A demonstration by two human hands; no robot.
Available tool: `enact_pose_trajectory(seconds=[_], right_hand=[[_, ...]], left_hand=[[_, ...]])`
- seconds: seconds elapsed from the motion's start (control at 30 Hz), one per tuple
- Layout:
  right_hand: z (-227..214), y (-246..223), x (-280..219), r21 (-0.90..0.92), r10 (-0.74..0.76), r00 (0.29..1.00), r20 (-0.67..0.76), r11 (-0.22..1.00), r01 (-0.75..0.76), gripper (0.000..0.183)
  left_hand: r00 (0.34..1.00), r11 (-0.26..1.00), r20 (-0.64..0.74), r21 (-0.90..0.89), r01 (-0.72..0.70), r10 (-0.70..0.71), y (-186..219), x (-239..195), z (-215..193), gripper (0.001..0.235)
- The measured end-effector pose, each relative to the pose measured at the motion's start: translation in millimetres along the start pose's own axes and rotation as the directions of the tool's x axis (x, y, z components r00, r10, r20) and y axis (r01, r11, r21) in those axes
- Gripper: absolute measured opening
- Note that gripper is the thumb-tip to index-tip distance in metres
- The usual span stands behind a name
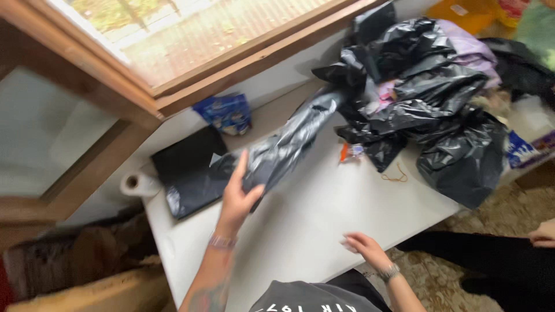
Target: The person folds several black trash bags by flattening them on a table, folding them in halves or thirds, and then stacking the folded bags.
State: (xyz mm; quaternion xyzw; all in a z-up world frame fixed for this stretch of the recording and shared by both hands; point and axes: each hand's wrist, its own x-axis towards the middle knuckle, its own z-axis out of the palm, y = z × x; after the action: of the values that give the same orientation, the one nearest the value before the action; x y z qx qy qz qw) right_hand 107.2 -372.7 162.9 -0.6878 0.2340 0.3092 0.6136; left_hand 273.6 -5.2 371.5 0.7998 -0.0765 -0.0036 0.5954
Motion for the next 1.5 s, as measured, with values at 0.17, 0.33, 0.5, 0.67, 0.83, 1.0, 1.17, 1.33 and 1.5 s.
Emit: enact_pose_trajectory(seconds=[0.17,0.33,0.5,0.67,0.83,1.0,1.17,1.33,1.5], right_hand=[[84.2,-50.6,39.9,0.484,-0.116,0.943,0.312,0.874,-0.052,0.067],[165.6,-87.7,90.3,0.823,-0.283,0.944,0.172,0.568,0.020,0.075],[159.7,-132.6,92.8,0.935,-0.200,0.953,-0.226,0.230,0.270,0.058],[67.0,-36.2,160.5,0.768,-0.106,0.978,-0.182,0.606,0.208,0.029],[8.7,49.3,125.2,0.096,-0.123,0.987,-0.107,0.986,0.133,0.020],[-40.9,50.8,70.4,-0.246,-0.074,0.992,-0.106,0.968,0.046,0.061],[-116.3,59.3,129.3,-0.153,-0.233,0.958,-0.166,0.966,0.209,0.067],[-177.1,64.0,201.0,-0.615,-0.591,0.716,-0.373,0.735,0.286,0.051],[-119.2,18.9,180.8,-0.582,-0.763,0.646,-0.006,0.528,0.618,0.027]], left_hand=[[0.991,0.992,-0.123,-0.120,0.046,-0.061,70.6,-149.9,-83.4,0.095],[0.842,0.832,-0.320,-0.502,0.238,-0.434,109.7,-239.8,-131.2,0.108],[0.540,0.887,-0.706,-0.406,0.222,-0.458,169.7,-263.1,-127.6,0.087],[0.519,0.861,-0.694,-0.332,0.385,-0.499,73.2,-319.1,-193.5,0.089],[0.514,0.707,-0.778,0.132,0.695,-0.360,-93.5,-392.0,-201.1,0.060],[0.784,0.086,-0.618,0.786,0.613,0.063,-156.2,-370.3,-91.3,0.022],[0.934,0.338,-0.358,0.878,0.337,-0.002,-246.5,-316.6,37.7,0.057],[0.987,0.557,-0.045,0.821,0.125,-0.156,-237.2,-264.6,114.0,0.050],[0.897,0.456,0.141,0.887,0.073,-0.419,-222.0,-242.4,146.1,0.040]])
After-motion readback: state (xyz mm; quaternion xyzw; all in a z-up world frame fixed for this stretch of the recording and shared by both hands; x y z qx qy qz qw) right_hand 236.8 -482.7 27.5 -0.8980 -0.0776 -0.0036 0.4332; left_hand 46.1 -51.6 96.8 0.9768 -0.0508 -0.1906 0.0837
